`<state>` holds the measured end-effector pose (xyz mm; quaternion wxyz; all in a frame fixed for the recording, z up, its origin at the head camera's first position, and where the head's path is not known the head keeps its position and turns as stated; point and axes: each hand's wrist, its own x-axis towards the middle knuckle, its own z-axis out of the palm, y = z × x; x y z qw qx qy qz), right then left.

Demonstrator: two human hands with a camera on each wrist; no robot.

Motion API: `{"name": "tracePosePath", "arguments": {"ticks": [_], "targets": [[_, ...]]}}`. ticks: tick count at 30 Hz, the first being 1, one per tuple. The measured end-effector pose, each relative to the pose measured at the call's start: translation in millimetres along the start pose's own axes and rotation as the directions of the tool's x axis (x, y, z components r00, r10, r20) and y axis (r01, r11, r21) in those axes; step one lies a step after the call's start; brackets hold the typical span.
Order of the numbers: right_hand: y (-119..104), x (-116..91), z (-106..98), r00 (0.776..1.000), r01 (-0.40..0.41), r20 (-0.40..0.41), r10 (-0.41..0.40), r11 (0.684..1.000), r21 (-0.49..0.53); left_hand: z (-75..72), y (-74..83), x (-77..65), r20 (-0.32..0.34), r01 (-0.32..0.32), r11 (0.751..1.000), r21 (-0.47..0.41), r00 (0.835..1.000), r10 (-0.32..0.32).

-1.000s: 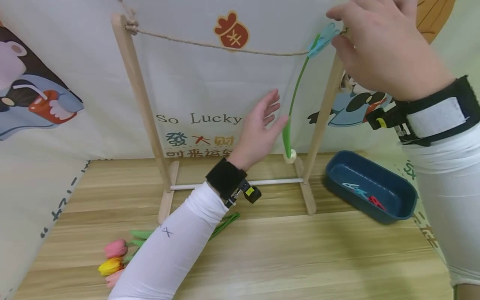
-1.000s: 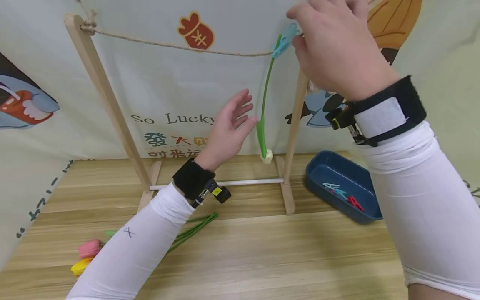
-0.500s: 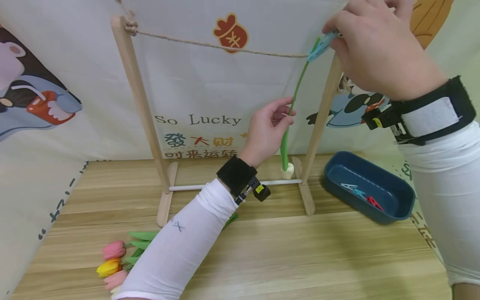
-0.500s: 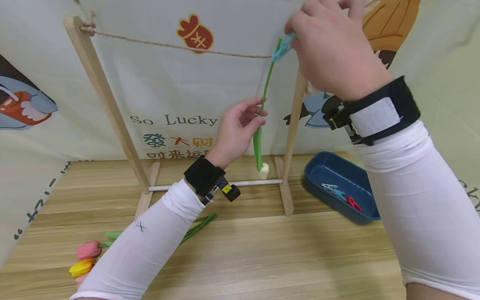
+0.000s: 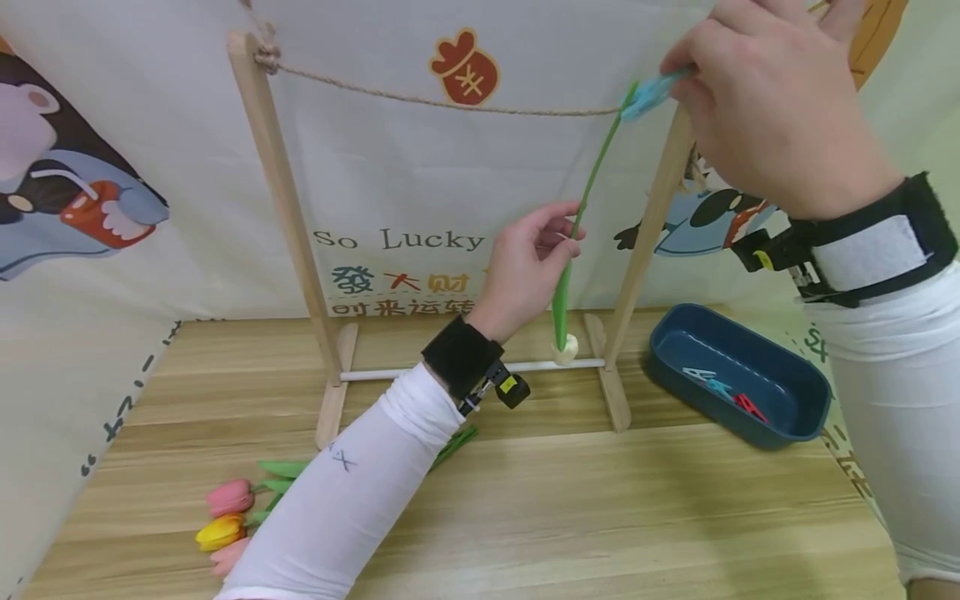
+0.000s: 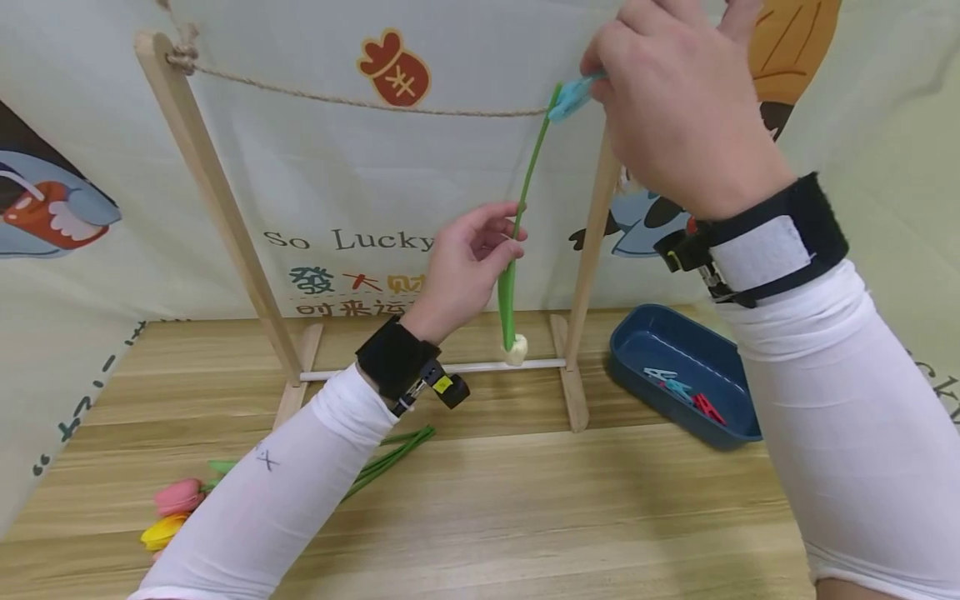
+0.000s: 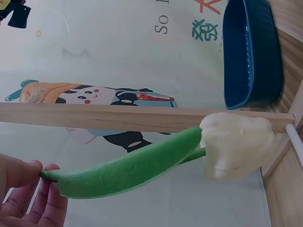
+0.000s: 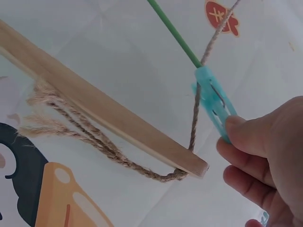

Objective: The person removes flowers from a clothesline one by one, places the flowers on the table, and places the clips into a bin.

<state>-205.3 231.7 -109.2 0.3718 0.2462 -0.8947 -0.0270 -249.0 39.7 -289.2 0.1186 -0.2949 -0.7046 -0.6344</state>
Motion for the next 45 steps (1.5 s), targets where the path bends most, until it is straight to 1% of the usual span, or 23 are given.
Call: {"name": "tracePosePath", "arguments": {"ticks": [5, 10, 15, 20, 26, 28, 30, 32, 33, 35, 38, 40, 42, 45], "targets": [[1.7, -3.7, 2.0, 0.994, 0.033, -0.104, -0.032, 0.999, 0.005, -7.0, -0.7, -5.4, -0.006, -0.013, 1.000, 0.027, 1.000, 0.013], [2.5, -9.2, 3.2, 0.983, 0.013, -0.181, -0.005, 0.999, 0.043, -14.7, -0.8, -12.7, -0.014, -0.019, 0.999, 0.050, 1.000, 0.020], [3.2, -21.6, 3.7, 0.974, 0.011, -0.226, 0.008, 0.997, 0.081, -23.9, 1.2, -22.7, -0.018, -0.029, 0.997, 0.076, 0.999, 0.031], [1.9, -42.2, 5.1, 0.972, 0.023, -0.233, 0.009, 0.991, 0.132, -36.7, 8.5, -39.4, -0.017, -0.024, 0.994, 0.107, 1.000, 0.026], [0.1, -70.7, 10.1, 0.977, -0.007, -0.207, 0.047, 0.982, 0.191, -52.8, 18.5, -66.6, -0.016, -0.026, 0.987, 0.158, 0.999, 0.029], [1.8, -80.9, 13.3, 0.981, -0.045, -0.177, 0.082, 0.978, 0.205, -58.6, 22.3, -75.2, -0.013, -0.015, 0.983, 0.183, 1.000, 0.018], [3.4, -91.5, 16.8, 0.982, -0.109, -0.127, 0.138, 0.970, 0.218, -65.0, 25.9, -83.9, -0.007, 0.002, 0.978, 0.210, 1.000, 0.000], [5.6, -102.5, 21.2, 0.977, -0.184, -0.064, 0.203, 0.957, 0.224, -71.5, 29.5, -92.5, 0.009, 0.008, 0.970, 0.244, 1.000, -0.011], [6.9, -108.4, 24.0, 0.971, -0.225, -0.028, 0.238, 0.948, 0.226, -74.7, 31.0, -97.0, 0.016, 0.011, 0.965, 0.262, 1.000, -0.016], [10.6, -120.5, 31.1, 0.953, -0.301, 0.050, 0.297, 0.927, 0.223, -81.0, 34.3, -106.2, 0.033, 0.015, 0.956, 0.294, 0.999, -0.026], [19.4, -140.4, 44.2, 0.923, -0.377, 0.157, 0.350, 0.902, 0.208, -88.8, 39.1, -119.6, 0.060, 0.033, 0.940, 0.340, 0.997, -0.056], [25.9, -154.2, 53.5, 0.901, -0.419, 0.213, 0.379, 0.887, 0.194, -93.0, 40.1, -127.9, 0.079, 0.046, 0.931, 0.362, 0.994, -0.079], [32.1, -168.4, 62.7, 0.881, -0.448, 0.253, 0.399, 0.875, 0.182, -96.6, 41.0, -135.6, 0.102, 0.058, 0.922, 0.382, 0.989, -0.105], [40.0, -188.0, 77.1, 0.846, -0.496, 0.314, 0.432, 0.853, 0.163, -101.1, 41.5, -145.9, 0.136, 0.070, 0.912, 0.405, 0.981, -0.136]]}}
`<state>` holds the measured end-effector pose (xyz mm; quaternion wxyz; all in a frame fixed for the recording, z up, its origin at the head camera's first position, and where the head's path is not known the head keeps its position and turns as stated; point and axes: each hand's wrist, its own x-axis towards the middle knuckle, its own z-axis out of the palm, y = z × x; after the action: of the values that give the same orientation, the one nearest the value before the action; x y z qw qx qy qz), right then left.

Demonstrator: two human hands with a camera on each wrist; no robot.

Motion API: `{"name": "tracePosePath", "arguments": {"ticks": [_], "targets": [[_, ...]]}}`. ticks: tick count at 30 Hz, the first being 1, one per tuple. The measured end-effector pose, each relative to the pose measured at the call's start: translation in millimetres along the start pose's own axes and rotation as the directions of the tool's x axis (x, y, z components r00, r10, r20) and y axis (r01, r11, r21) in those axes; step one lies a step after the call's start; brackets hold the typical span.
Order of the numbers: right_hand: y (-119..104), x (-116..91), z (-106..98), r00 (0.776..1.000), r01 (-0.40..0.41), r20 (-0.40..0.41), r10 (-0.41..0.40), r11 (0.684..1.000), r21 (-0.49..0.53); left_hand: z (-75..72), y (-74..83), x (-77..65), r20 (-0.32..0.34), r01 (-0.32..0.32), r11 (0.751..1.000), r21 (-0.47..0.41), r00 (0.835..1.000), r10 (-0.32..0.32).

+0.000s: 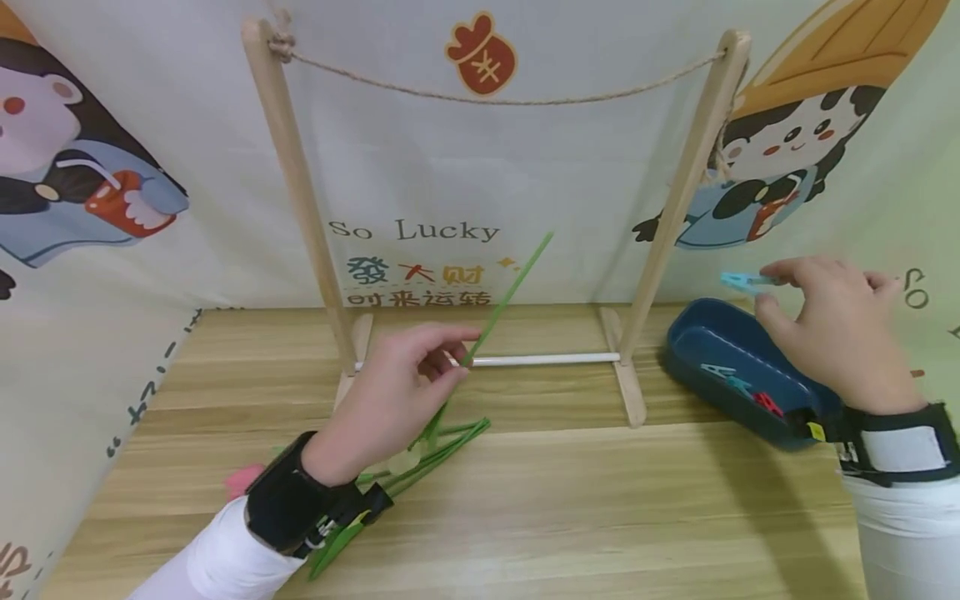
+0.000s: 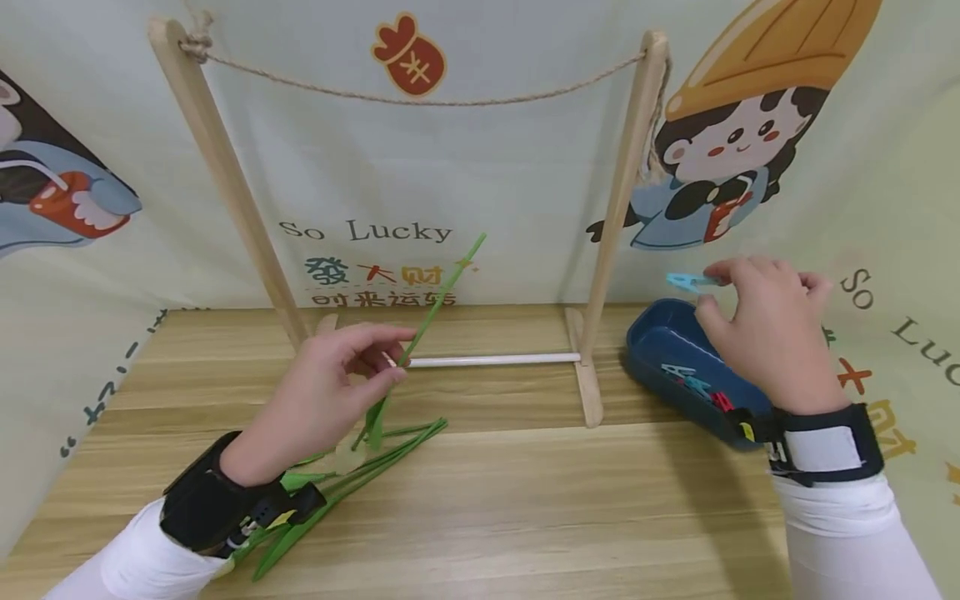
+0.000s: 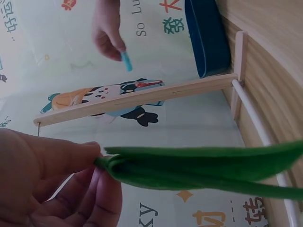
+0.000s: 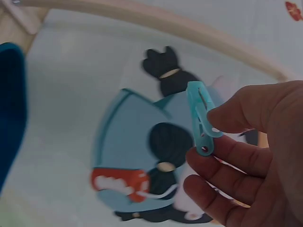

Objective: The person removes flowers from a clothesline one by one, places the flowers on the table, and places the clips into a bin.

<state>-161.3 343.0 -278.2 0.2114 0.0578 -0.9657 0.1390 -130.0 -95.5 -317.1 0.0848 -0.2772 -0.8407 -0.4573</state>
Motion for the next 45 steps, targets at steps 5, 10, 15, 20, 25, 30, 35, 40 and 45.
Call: {"name": "tracePosePath", "arguments": {"ticks": [5, 10, 15, 20, 25, 30, 35, 40, 45], "targets": [[29.8, -11.8, 20.8, 0.990, -0.063, 0.123, 0.063, 0.998, 0.000, 0.7, -2.9, -15.5, 0.084, 0.012, 0.999, 0.052, 0.996, -0.016], [55.8, -23.5, 34.0, 0.962, -0.111, 0.252, 0.110, 0.994, -0.009, 6.8, -10.1, -30.8, 0.166, 0.020, 0.995, 0.098, 0.985, -0.036], [76.4, -31.6, 42.1, 0.906, -0.163, 0.387, 0.171, 0.985, -0.054, 15.3, -22.2, -47.1, 0.239, 0.039, 0.988, 0.152, 0.968, -0.075], [92.2, -37.1, 50.3, 0.853, -0.191, 0.477, 0.212, 0.977, -0.092, 25.7, -34.8, -63.4, 0.289, 0.041, 0.976, 0.214, 0.952, -0.104], [100.7, -38.6, 56.5, 0.827, -0.202, 0.513, 0.231, 0.973, -0.112, 34.1, -46.7, -78.9, 0.317, 0.044, 0.960, 0.278, 0.939, -0.135], [104.2, -40.8, 60.9, 0.818, -0.217, 0.519, 0.247, 0.969, -0.119, 40.2, -56.1, -89.6, 0.309, 0.007, 0.933, 0.359, 0.943, -0.126], [106.3, -43.4, 62.6, 0.810, -0.224, 0.531, 0.249, 0.968, -0.112, 44.2, -62.0, -98.3, 0.289, -0.017, 0.913, 0.407, 0.951, -0.111], [108.1, -45.7, 65.2, 0.802, -0.231, 0.541, 0.256, 0.966, -0.115, 47.2, -66.7, -102.5, 0.265, -0.016, 0.899, 0.438, 0.958, -0.112], [109.0, -46.7, 68.2, 0.791, -0.238, 0.552, 0.264, 0.964, -0.120, 50.1, -72.6, -103.5, 0.266, 0.007, 0.884, 0.467, 0.953, -0.148]]}}
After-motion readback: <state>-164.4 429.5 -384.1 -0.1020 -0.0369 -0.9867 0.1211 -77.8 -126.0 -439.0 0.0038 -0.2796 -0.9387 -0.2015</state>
